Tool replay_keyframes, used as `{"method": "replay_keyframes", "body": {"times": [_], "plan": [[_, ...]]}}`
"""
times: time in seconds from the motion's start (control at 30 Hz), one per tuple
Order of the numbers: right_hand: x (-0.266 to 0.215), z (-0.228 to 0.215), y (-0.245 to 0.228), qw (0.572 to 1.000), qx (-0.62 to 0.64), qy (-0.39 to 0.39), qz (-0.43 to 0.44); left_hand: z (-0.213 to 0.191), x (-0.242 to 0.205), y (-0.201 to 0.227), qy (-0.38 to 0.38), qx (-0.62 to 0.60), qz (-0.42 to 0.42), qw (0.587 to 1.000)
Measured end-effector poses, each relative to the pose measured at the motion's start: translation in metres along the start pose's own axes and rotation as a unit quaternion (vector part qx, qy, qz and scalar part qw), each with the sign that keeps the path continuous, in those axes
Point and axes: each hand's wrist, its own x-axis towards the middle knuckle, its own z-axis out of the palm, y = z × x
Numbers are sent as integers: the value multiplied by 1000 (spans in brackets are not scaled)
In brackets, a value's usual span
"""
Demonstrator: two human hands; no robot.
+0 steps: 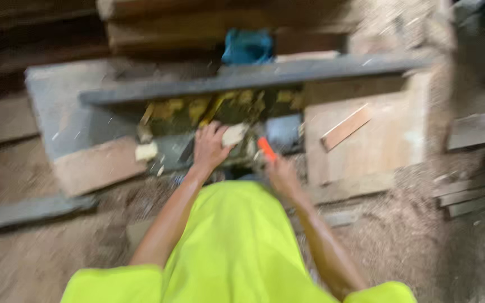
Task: The person holds a small wooden block on a workbench and repeatedly strikes it with a hammer. They occasionally pause to inspect the block and reposition it before continuing to hammer.
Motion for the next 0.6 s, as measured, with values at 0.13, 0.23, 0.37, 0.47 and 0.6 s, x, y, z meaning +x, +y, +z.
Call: {"method": "replay_keyframes", "body": {"times": [0.13, 0.23, 0.37, 0.47, 0.6], "plan": [[0, 5, -17, 990, 78, -48, 108, -14, -3, 3, -84, -37, -94, 991], [2, 6, -11, 987, 59, -59, 137, -11, 11, 12, -81, -123, -146, 978], [2, 24, -3, 992, 51, -38, 109, -34, 18, 22, -76, -363, -269, 889], [2, 31, 3, 994, 65, -18, 83, -63, 25, 39, -57, -526, -230, 817], [1, 36, 5, 987, 74, -35, 140, -115, 30, 68, -58, -581, -171, 793]]}}
